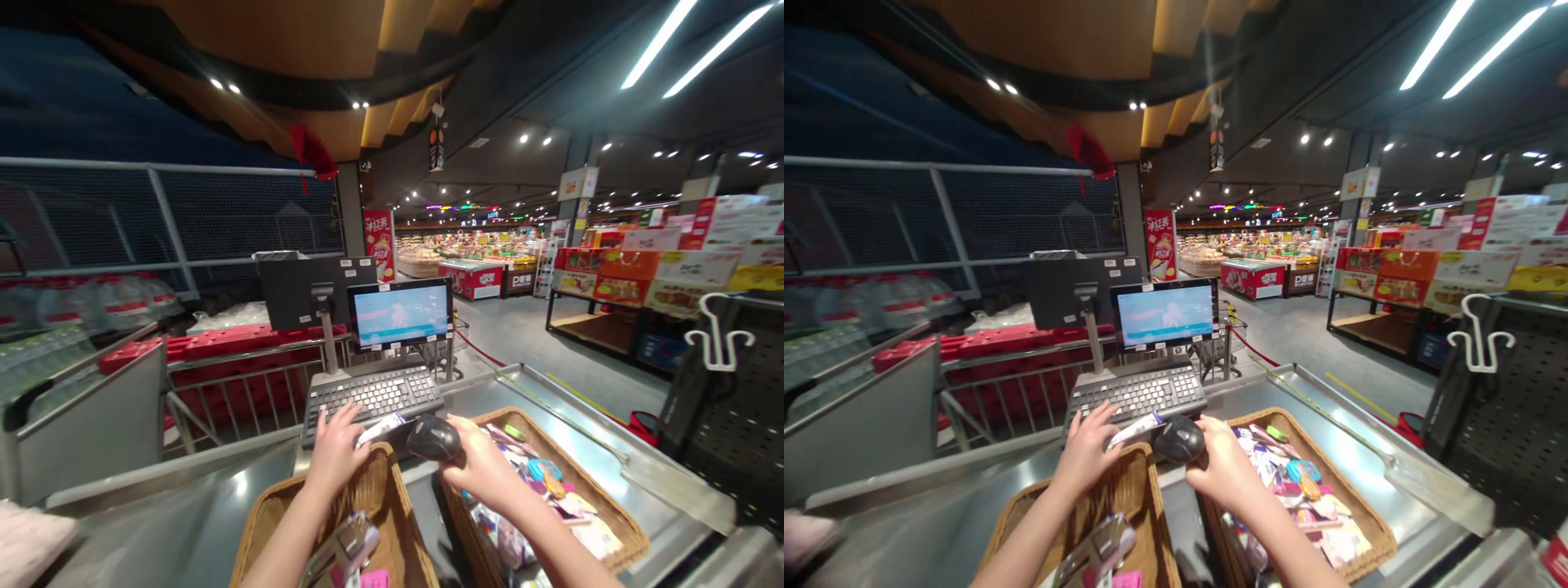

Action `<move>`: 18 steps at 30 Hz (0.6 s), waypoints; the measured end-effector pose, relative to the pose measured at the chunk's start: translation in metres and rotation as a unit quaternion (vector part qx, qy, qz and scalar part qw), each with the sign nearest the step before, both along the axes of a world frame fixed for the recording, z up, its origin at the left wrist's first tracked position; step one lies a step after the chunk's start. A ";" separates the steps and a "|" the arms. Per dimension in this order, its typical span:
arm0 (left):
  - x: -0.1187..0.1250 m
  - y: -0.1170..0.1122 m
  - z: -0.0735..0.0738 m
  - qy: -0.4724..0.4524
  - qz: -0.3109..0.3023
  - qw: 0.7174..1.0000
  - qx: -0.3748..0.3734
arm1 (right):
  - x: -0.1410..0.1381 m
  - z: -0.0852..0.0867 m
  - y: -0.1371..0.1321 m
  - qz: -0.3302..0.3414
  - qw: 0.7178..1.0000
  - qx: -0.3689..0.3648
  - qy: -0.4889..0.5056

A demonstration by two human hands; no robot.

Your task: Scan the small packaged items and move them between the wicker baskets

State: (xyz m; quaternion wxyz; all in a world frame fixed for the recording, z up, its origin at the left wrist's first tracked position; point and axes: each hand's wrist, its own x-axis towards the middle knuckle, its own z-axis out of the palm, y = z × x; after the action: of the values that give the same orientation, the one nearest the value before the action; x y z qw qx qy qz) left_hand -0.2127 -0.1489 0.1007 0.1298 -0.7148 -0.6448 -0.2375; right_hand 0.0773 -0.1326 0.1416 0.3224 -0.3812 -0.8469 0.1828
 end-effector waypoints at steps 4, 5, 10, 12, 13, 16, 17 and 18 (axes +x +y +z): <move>-0.015 -0.023 -0.008 0.000 0.023 0.999 -0.025 | -0.016 -0.003 -0.007 0.035 0.999 0.001 -0.006; -0.018 -0.029 -0.012 -0.002 0.027 0.999 -0.030 | -0.020 -0.004 -0.009 0.042 0.999 -0.002 -0.012; -0.034 -0.058 -0.031 -0.023 0.042 0.997 -0.068 | -0.043 -0.019 -0.018 0.063 0.997 -0.023 -0.041; -0.038 -0.068 -0.039 -0.026 0.049 0.995 -0.084 | -0.051 -0.026 -0.021 0.071 0.996 -0.034 -0.048; -0.040 -0.073 -0.043 -0.024 0.051 0.994 -0.092 | -0.055 -0.029 -0.022 0.073 0.995 -0.039 -0.053; -0.043 -0.086 -0.053 -0.014 0.048 0.992 -0.118 | -0.065 -0.037 -0.028 0.074 0.993 -0.058 -0.066; -0.044 -0.090 -0.057 -0.012 0.045 0.991 -0.129 | -0.068 -0.038 -0.030 0.076 0.993 -0.064 -0.070; -0.044 -0.093 -0.061 -0.013 0.042 0.989 -0.140 | -0.071 -0.040 -0.032 0.080 0.992 -0.071 -0.073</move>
State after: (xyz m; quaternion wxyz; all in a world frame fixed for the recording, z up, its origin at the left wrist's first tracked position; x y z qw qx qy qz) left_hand -0.2569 -0.2422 0.0396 0.0297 -0.6954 -0.7026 -0.1481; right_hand 0.0063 -0.1647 0.1019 0.2160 -0.3464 -0.8809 0.2396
